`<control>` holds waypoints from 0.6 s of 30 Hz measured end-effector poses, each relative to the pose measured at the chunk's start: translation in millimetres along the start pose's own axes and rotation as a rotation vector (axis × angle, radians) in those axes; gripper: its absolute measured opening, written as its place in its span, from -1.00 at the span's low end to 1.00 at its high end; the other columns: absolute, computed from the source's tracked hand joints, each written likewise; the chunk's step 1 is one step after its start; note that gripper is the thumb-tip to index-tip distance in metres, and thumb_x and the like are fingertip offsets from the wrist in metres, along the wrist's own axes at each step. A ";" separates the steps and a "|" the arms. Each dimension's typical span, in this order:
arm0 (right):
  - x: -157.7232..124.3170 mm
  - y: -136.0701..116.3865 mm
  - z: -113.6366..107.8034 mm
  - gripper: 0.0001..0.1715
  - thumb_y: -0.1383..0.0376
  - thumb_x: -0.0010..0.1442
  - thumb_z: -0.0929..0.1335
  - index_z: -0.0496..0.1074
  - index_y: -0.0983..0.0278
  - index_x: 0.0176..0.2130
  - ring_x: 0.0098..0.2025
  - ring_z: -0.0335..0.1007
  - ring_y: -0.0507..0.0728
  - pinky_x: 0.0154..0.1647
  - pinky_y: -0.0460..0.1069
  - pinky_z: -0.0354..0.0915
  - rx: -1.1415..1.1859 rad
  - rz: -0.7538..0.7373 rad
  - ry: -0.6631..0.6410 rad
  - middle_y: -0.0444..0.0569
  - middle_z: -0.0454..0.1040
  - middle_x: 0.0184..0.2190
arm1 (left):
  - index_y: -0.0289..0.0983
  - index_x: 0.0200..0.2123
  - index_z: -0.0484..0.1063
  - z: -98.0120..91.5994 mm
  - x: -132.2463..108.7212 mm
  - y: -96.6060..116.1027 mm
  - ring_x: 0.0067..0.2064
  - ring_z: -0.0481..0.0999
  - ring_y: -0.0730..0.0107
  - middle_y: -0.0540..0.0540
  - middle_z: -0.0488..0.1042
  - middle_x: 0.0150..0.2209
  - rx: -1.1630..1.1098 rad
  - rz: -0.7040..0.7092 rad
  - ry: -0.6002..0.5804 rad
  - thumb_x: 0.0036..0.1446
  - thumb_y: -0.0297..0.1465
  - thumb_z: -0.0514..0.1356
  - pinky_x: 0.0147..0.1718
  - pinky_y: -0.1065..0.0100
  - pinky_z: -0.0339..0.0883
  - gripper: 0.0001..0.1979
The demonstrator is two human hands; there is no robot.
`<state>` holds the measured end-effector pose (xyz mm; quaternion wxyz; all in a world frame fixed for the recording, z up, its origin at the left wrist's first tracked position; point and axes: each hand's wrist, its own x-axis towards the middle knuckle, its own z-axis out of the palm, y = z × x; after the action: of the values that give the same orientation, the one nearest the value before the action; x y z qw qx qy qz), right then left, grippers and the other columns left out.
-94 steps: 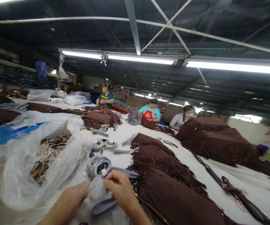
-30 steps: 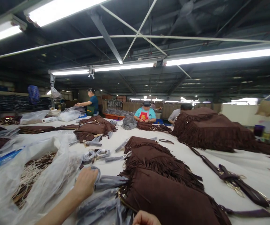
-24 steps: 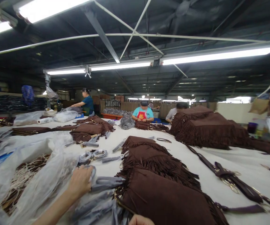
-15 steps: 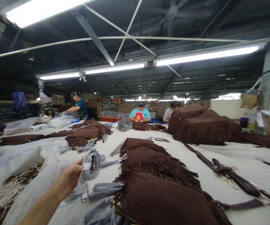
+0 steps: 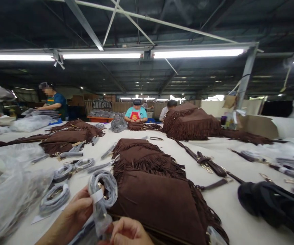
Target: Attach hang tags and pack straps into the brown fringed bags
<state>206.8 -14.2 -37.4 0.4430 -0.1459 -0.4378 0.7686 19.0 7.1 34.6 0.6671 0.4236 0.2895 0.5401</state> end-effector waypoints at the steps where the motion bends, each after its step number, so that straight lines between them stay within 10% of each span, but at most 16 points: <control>1: -0.4 0.3 0.0 -0.42 -0.02 -0.20 0.63 0.38 0.31 -0.47 -0.32 0.51 0.08 -0.32 -0.11 0.24 -0.061 0.003 0.044 -0.08 0.49 -0.33 | -0.26 -0.19 0.50 0.8 0.1 -1.4 -0.26 0.51 0.26 -0.07 0.54 -0.28 0.019 0.001 0.005 -0.15 -0.37 0.31 -0.21 0.33 0.34 -0.64; 6: -3.8 -12.6 -0.8 -0.33 -0.21 -0.02 0.48 0.40 0.35 -0.38 -0.70 0.14 -0.10 -0.66 -0.20 -0.02 -0.416 0.018 0.159 -0.15 0.41 -0.64 | -0.27 -0.28 0.46 -6.7 3.8 -5.3 -0.30 0.48 0.15 -0.07 0.49 -0.42 0.430 0.055 0.087 -0.09 -0.20 0.30 -0.19 0.18 0.37 -0.68; 10: -8.1 -29.0 6.6 -0.32 -0.24 0.03 0.43 0.35 0.33 -0.39 -0.77 -0.06 -0.12 -0.76 -0.19 -0.12 -0.475 -0.070 0.205 -0.24 0.29 -0.71 | -0.18 -0.18 0.46 -12.4 -2.5 -10.3 -0.05 0.43 0.01 -0.18 0.51 -0.14 1.074 0.642 0.254 0.00 -0.16 0.28 0.00 0.09 0.30 -0.67; 15: -13.5 -38.7 16.7 -0.39 -0.20 0.13 0.38 0.27 0.28 -0.43 -0.72 -0.06 -0.11 -0.70 -0.18 -0.07 -0.594 -0.144 0.147 -0.30 0.17 -0.72 | -0.08 0.28 0.14 -10.3 1.2 -43.0 -0.01 0.45 0.09 -0.14 0.54 -0.13 1.415 1.049 -0.342 0.25 -0.16 0.10 0.26 -0.03 0.00 -0.45; 18: -15.1 -40.5 15.7 -0.44 -0.15 0.19 0.36 0.26 0.27 -0.43 -0.72 -0.09 -0.10 -0.67 -0.17 -0.06 -0.649 -0.208 0.171 -0.32 0.15 -0.73 | -0.15 0.27 0.16 -9.2 8.5 -56.5 -0.25 0.48 0.25 -0.06 0.52 -0.35 1.461 1.054 -0.425 0.30 -0.26 0.05 0.22 0.01 0.10 -0.52</control>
<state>228.1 -25.9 1.6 0.4848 -0.2977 -0.6331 0.5250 40.2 14.4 -18.7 -0.0583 0.9063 0.1996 0.3679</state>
